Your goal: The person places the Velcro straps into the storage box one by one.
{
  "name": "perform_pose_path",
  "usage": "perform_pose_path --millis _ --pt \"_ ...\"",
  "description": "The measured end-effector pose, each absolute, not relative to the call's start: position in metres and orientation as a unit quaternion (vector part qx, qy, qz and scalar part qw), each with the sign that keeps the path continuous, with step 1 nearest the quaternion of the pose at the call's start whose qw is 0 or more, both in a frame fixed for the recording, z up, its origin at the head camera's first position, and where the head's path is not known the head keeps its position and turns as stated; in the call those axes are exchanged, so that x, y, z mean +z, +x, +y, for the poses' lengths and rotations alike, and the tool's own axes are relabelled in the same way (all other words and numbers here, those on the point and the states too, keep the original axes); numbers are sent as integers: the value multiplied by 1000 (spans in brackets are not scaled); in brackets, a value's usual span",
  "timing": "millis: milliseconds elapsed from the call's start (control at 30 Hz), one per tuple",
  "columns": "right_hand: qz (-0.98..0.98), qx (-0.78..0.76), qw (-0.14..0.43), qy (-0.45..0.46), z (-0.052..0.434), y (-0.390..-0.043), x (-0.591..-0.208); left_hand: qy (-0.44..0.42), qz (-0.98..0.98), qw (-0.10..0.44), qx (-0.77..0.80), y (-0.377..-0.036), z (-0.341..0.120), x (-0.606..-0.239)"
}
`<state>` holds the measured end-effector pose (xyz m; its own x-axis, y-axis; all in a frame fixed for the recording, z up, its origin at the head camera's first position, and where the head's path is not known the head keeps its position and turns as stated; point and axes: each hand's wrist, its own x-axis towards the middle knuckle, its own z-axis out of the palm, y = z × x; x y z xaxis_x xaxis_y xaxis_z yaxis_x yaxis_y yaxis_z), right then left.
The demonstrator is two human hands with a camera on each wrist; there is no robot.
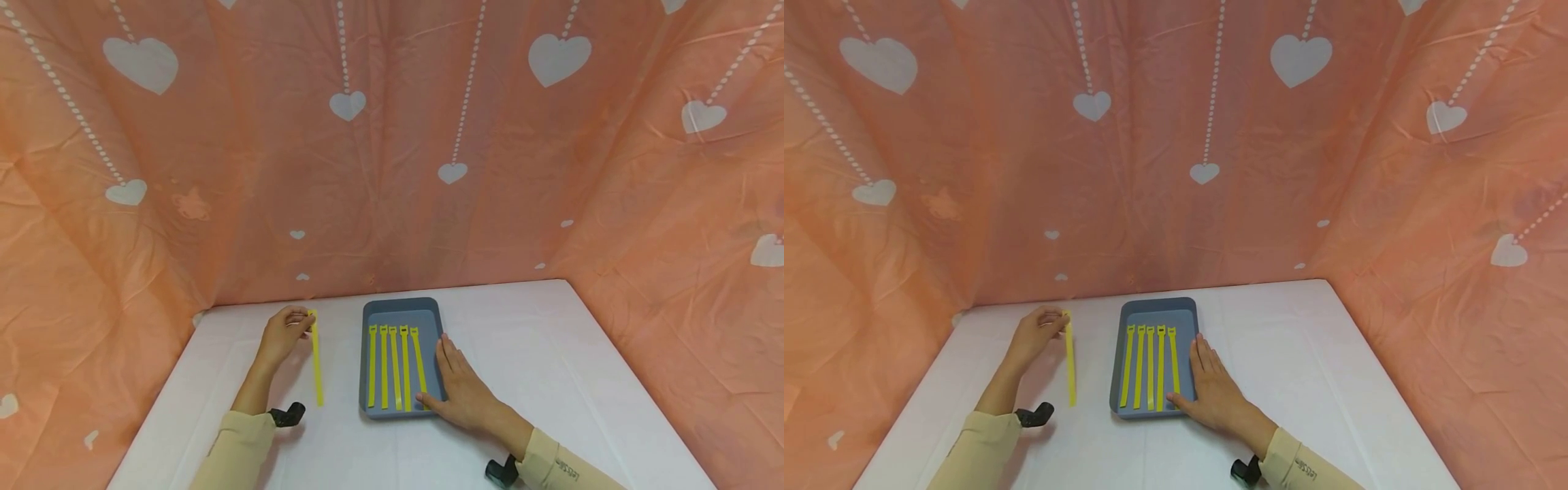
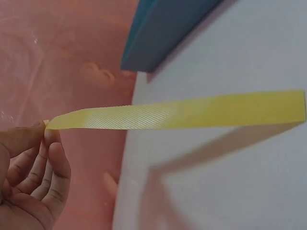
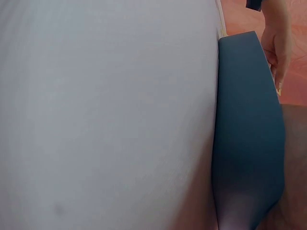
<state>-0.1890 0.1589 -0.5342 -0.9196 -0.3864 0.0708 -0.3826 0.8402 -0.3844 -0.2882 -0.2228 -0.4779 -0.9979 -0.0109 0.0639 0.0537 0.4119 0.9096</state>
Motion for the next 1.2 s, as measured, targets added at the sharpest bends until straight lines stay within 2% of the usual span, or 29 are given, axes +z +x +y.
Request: perform_pose_path --millis 733,1200 --pt "960 -192 3 -203 159 -189 -536 -68 -819 38 -569 -281 -187 -427" --pt "959 -198 4 -200 159 -189 -536 -99 -789 11 -606 -280 -152 -404"
